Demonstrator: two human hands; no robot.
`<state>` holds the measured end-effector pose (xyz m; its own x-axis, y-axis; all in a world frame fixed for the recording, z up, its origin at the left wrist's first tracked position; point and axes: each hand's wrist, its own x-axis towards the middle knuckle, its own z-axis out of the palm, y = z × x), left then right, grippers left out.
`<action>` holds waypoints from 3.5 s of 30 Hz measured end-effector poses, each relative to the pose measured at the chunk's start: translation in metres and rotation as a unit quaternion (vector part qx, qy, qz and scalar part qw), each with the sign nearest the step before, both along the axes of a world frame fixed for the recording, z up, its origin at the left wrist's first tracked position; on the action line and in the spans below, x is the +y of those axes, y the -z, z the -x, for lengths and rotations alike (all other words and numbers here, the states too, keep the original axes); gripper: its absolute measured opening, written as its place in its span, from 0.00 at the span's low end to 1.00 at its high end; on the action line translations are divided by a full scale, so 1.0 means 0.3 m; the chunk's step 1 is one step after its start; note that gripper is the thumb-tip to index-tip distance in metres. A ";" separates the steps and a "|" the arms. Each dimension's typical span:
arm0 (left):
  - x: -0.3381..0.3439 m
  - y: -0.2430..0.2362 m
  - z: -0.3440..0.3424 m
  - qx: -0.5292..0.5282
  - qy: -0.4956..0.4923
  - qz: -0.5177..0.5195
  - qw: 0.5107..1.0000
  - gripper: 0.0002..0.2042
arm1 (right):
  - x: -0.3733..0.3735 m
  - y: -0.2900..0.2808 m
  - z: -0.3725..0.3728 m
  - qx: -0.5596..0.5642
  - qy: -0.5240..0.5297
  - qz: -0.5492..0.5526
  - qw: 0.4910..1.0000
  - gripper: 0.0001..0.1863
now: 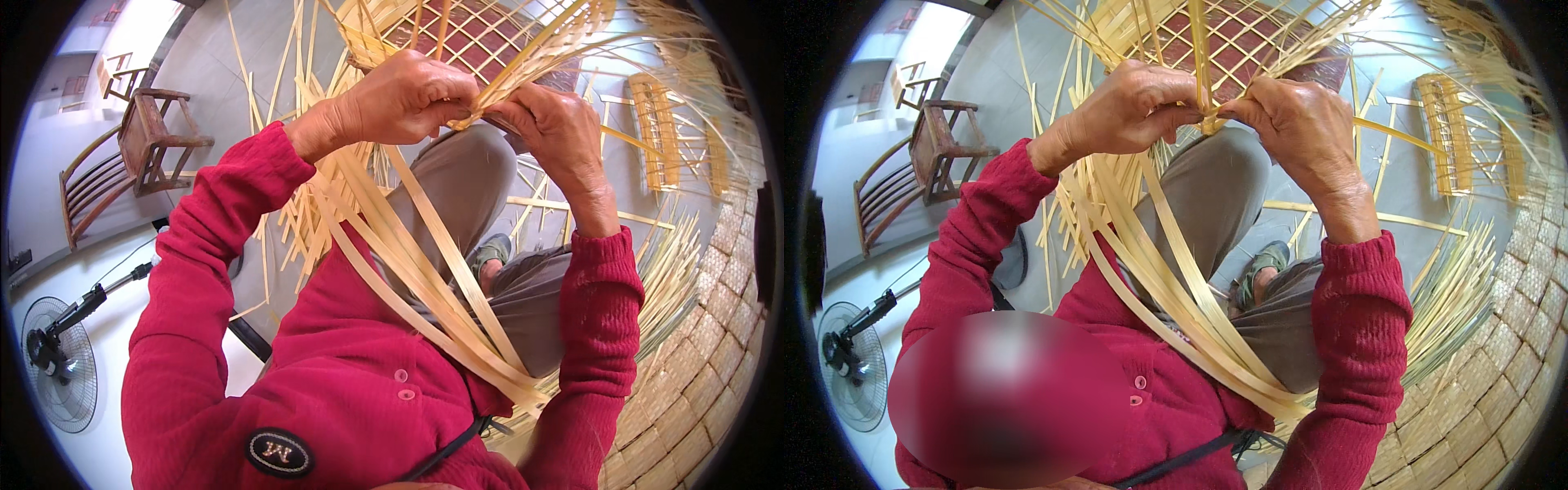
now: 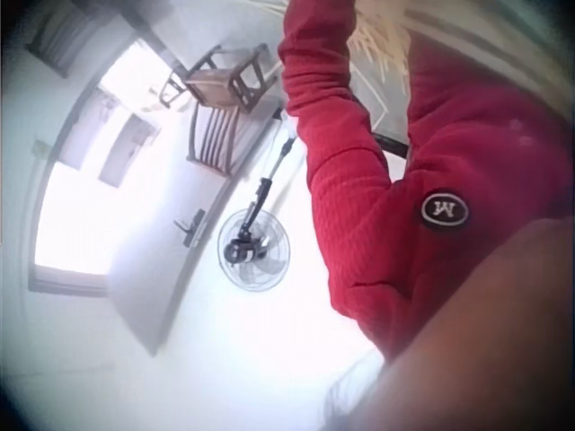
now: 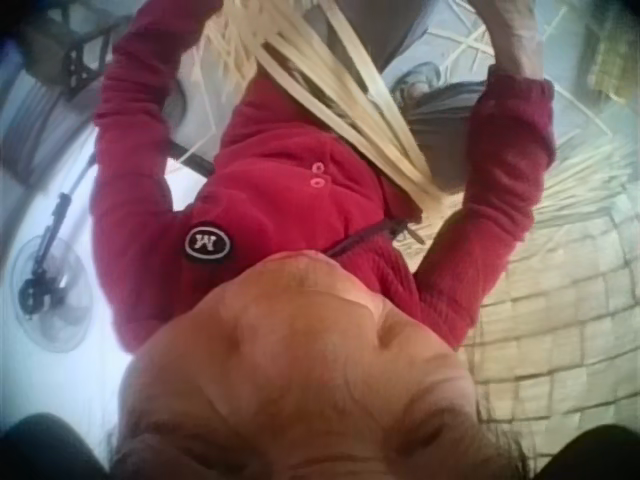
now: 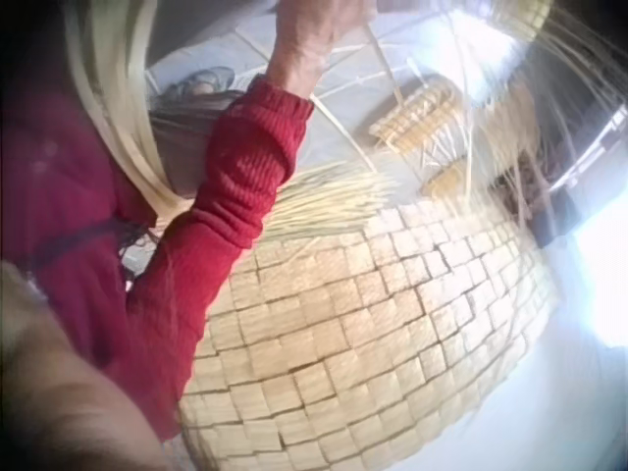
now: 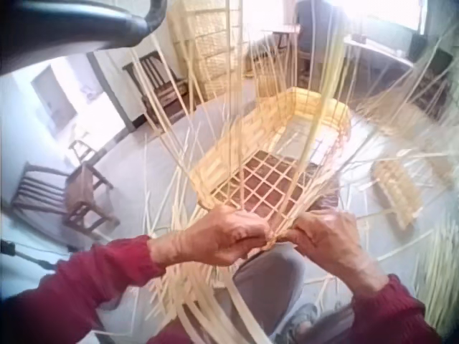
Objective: The person weaves thin bamboo strips into a rectangular basket frame, interlacing them by hand to form a grid pattern. The person holds the frame between the knees and repeatedly threads strips through the existing weave.
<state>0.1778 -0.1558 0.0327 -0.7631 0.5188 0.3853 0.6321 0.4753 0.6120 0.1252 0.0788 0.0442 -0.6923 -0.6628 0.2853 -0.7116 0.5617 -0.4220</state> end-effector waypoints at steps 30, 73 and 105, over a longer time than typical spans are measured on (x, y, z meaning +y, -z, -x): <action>-0.050 -0.035 0.083 -0.171 0.048 0.001 0.984 0.12 | -0.072 -0.032 0.165 -0.046 -0.145 -0.075 0.986 0.15; -0.062 0.059 0.015 0.014 -0.128 -0.145 0.981 0.06 | -0.136 0.067 -0.117 -0.318 0.040 0.463 0.826 0.09; -0.107 0.041 0.031 -0.060 -0.153 -0.126 0.978 0.07 | -0.109 0.137 -0.014 -0.294 0.101 0.503 0.807 0.21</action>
